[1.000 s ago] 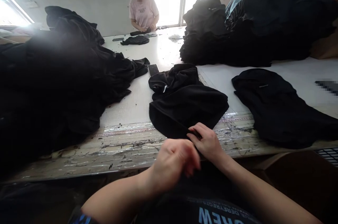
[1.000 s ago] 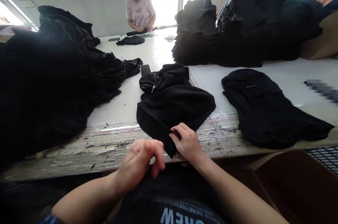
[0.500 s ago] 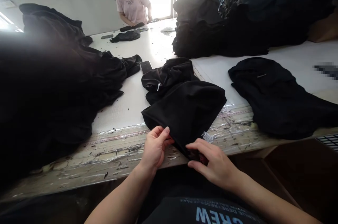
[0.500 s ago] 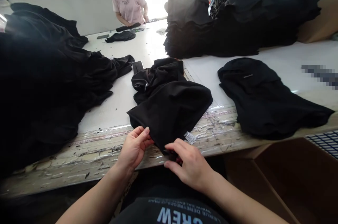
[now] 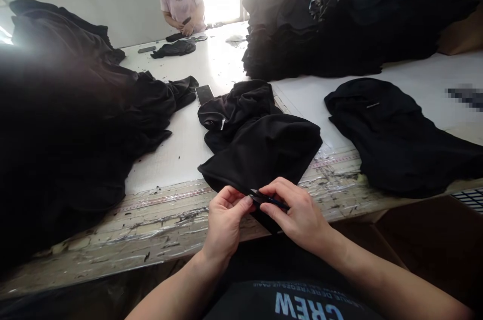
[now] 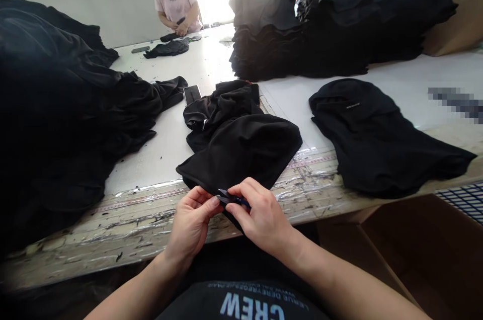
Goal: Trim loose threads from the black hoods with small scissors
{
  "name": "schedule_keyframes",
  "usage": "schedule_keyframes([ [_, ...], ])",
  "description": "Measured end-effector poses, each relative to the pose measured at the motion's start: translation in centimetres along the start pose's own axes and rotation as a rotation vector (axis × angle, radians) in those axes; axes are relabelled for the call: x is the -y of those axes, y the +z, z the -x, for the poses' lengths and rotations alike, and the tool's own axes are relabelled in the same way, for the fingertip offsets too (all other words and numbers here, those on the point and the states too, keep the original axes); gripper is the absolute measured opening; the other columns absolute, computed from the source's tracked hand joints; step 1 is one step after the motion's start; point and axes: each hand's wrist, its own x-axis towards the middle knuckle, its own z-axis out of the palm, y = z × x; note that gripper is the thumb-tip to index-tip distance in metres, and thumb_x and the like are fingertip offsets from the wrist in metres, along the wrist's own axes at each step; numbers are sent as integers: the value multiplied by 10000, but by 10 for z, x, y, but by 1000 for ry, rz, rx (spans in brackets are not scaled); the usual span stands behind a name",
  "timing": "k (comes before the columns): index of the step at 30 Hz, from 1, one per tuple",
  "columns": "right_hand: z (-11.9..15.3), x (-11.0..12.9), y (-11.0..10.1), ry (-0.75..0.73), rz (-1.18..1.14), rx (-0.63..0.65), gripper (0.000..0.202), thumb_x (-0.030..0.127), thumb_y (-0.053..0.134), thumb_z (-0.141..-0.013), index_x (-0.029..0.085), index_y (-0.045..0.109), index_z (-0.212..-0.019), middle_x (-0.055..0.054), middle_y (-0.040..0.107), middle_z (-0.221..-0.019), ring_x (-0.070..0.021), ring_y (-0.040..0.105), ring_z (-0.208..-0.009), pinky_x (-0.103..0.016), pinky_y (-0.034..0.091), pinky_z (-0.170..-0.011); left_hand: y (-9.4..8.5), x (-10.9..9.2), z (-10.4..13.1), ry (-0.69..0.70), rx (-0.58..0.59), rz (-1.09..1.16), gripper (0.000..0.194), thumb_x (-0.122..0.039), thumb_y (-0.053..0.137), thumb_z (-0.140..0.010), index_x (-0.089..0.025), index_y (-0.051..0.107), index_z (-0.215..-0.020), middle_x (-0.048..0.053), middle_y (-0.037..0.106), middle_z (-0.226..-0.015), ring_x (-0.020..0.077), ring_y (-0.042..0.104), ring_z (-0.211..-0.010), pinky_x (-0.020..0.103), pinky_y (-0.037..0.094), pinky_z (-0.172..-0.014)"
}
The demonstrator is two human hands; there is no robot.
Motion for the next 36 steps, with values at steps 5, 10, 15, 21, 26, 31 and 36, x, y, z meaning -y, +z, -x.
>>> schedule_keyframes([
  [5, 0, 0, 2, 1, -4, -4, 113, 172, 594, -820, 215, 613, -922, -29, 604, -842, -174, 590, -762, -298, 485, -666, 1, 4, 0, -19, -5, 11, 140, -182, 766, -694, -149, 680, -799, 18, 696, -755, 126, 624, -708, 230, 510, -676],
  [10, -1, 1, 0, 50, -42, 30, 85, 174, 591, -824, 209, 632, -890, -13, 603, -794, -156, 580, -723, -277, 456, -630, 1, 5, 3, -40, 3, 10, 133, -182, 754, -709, -140, 670, -804, 20, 687, -746, 116, 616, -690, 220, 505, -660],
  [15, -1, 1, 1, 128, -79, 47, 63, 185, 581, -832, 191, 637, -860, -11, 611, -778, -147, 582, -700, -270, 450, -618, 0, 8, 2, -33, 5, -18, 140, -191, 752, -715, -131, 662, -803, 19, 671, -732, 106, 600, -668, 222, 504, -648],
  [21, 2, -5, 3, 183, -142, 28, 70, 221, 564, -848, 195, 628, -851, -11, 608, -760, -148, 582, -674, -269, 457, -591, 0, 13, 1, -32, -13, -45, 154, -191, 760, -706, -128, 661, -805, 18, 667, -735, 102, 587, -651, 226, 498, -631],
  [26, 3, -6, 7, 68, -120, -27, 136, 223, 591, -825, 195, 586, -959, -31, 587, -868, -165, 590, -769, -285, 494, -666, 3, 14, 3, -60, 24, 13, 149, -181, 750, -713, -123, 664, -819, 31, 682, -755, 115, 607, -701, 235, 499, -677],
  [31, 4, -8, 14, -45, 33, -16, 271, 188, 683, -748, 175, 558, -988, -41, 556, -893, -160, 567, -751, -260, 480, -612, 5, 17, 5, -83, 19, 39, 155, -191, 764, -702, -120, 633, -746, 8, 648, -680, 86, 578, -631, 187, 462, -605],
  [36, 4, -15, 11, -116, 48, -37, 65, 120, 554, -833, 185, 560, -829, -16, 551, -773, -128, 539, -654, -243, 441, -574, -7, 10, -11, -61, -61, 89, 220, -298, 736, -742, -132, 592, -737, 18, 647, -699, 113, 610, -623, 239, 509, -611],
])
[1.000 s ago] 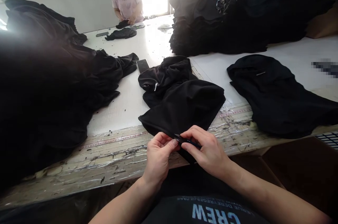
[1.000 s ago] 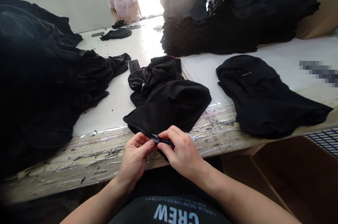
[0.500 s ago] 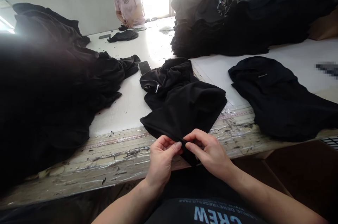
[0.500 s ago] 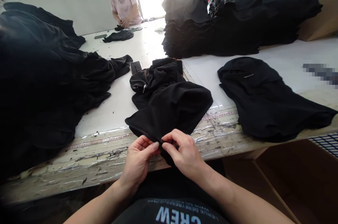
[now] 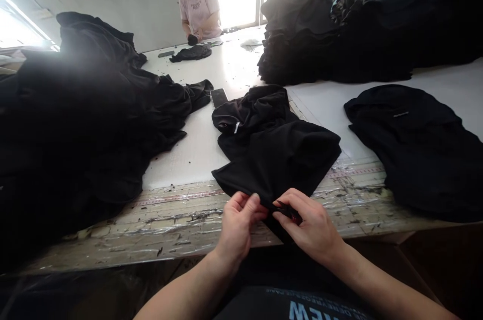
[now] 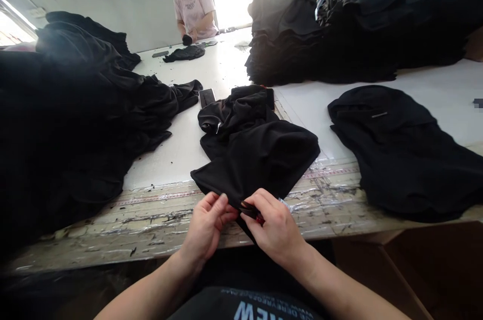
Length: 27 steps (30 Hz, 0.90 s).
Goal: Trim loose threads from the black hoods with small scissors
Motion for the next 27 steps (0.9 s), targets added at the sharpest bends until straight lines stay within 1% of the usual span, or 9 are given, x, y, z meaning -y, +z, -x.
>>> schedule_keyframes([
  [3, 0, -2, -3, 3, 4, 7, 68, 115, 556, -823, 182, 556, -810, -14, 550, -751, -126, 530, -631, -240, 428, -551, -13, -17, -17, 113, -156, 87, 242, -314, 750, -718, -139, 605, -803, 13, 656, -726, 107, 616, -609, 227, 511, -584],
  [6, 0, -3, -4, 22, 3, 37, 64, 118, 560, -820, 181, 553, -809, -14, 551, -757, -123, 526, -625, -239, 424, -544, -22, -31, -26, 161, -222, 123, 261, -312, 763, -692, -131, 626, -819, 22, 668, -731, 120, 636, -624, 239, 526, -596],
  [9, 0, -3, -3, 41, 3, 55, 60, 123, 564, -819, 182, 558, -815, -15, 555, -763, -126, 528, -631, -243, 423, -548, -22, -37, -27, 170, -201, 112, 253, -298, 770, -679, -122, 645, -812, 34, 679, -734, 127, 648, -627, 247, 533, -605],
  [14, 0, -2, -4, 36, 0, 53, 66, 118, 559, -815, 183, 561, -820, -19, 562, -768, -135, 538, -646, -247, 425, -552, -16, -35, -26, 158, -196, 119, 254, -279, 781, -659, -121, 650, -809, 38, 683, -732, 129, 651, -623, 248, 535, -605],
  [18, 0, -1, -4, 38, -5, 51, 59, 122, 566, -814, 180, 572, -825, -20, 566, -768, -136, 546, -653, -248, 436, -568, -16, -37, -27, 150, -201, 129, 256, -262, 783, -645, -125, 640, -808, 34, 678, -731, 128, 649, -618, 245, 534, -601],
  [21, -1, -1, -4, 37, -1, 28, 67, 118, 572, -808, 181, 582, -828, -21, 575, -768, -141, 558, -663, -252, 448, -589, -16, -33, -24, 133, -184, 130, 273, -238, 784, -629, -130, 637, -831, 26, 677, -739, 124, 648, -619, 238, 530, -601],
  [24, -5, 1, -7, 29, -6, -18, 80, 111, 559, -811, 182, 590, -835, -28, 590, -770, -153, 579, -694, -260, 469, -628, -9, -19, -16, 25, -115, 102, 238, -229, 769, -639, -127, 634, -806, 24, 674, -714, 129, 644, -614, 245, 526, -600],
  [26, -10, 10, -13, 23, -13, -48, 92, 110, 543, -818, 184, 594, -839, -34, 601, -774, -160, 590, -710, -268, 481, -647, 1, -10, -10, -62, -31, 30, 198, -231, 757, -668, -113, 641, -777, 45, 680, -714, 150, 647, -641, 266, 530, -621],
  [27, -12, 18, -16, 16, -25, -60, 97, 112, 536, -821, 187, 595, -840, -36, 606, -777, -162, 594, -714, -271, 487, -652, 8, -7, -8, -64, 5, -17, 184, -233, 747, -693, -106, 649, -783, 59, 685, -740, 161, 649, -672, 281, 534, -643],
])
